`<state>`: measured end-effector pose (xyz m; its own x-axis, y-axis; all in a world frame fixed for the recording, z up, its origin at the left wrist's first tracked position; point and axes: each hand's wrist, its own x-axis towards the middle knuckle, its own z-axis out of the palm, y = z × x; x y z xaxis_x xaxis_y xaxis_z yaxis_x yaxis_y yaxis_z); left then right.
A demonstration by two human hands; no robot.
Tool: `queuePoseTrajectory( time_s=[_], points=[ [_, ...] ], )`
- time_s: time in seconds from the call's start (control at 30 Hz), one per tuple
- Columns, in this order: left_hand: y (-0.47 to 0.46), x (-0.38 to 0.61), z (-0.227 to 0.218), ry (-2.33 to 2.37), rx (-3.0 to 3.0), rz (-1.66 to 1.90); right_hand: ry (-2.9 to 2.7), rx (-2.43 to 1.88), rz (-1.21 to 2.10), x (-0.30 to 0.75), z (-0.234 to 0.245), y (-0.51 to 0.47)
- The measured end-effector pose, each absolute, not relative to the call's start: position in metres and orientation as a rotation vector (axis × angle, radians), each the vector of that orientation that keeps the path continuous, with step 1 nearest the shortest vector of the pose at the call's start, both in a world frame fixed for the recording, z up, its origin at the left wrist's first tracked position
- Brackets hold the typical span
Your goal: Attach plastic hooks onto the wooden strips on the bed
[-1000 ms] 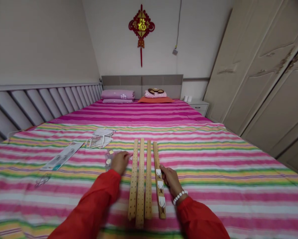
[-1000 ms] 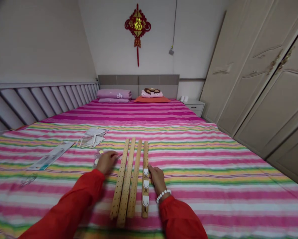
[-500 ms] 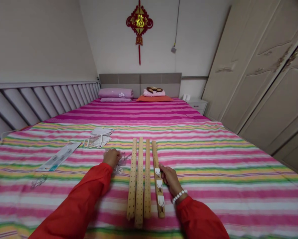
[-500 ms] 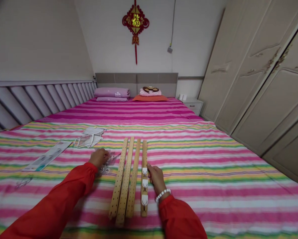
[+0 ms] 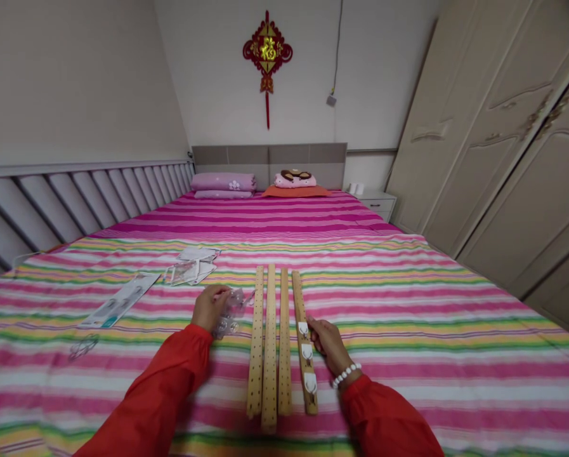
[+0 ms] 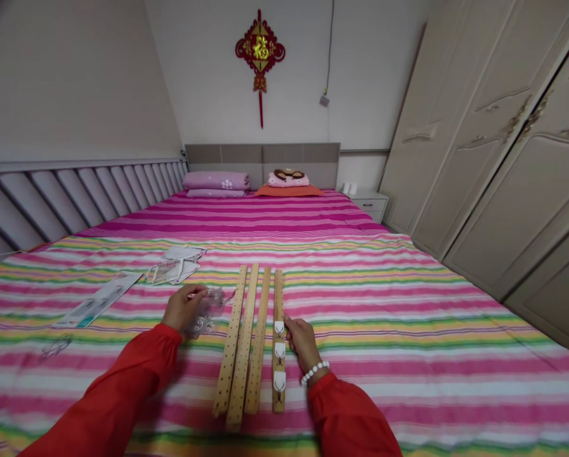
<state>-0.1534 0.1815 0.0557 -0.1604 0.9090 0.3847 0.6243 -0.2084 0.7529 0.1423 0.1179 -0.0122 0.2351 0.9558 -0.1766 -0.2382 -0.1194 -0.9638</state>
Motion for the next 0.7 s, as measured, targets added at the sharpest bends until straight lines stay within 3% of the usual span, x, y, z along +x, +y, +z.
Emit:
queuePoseTrajectory(
  time_s=[0.2,0.7],
  points=[
    [0.172,-0.146,0.063,1.887,2.032,1.059,-0.806,-1.267,1.221,0.144,-0.014,0.118],
    [0.153,-0.132,0.084,1.298,0.675,1.28,-0.94,-1.322,1.225,0.148,-0.008,0.122]
  ],
)
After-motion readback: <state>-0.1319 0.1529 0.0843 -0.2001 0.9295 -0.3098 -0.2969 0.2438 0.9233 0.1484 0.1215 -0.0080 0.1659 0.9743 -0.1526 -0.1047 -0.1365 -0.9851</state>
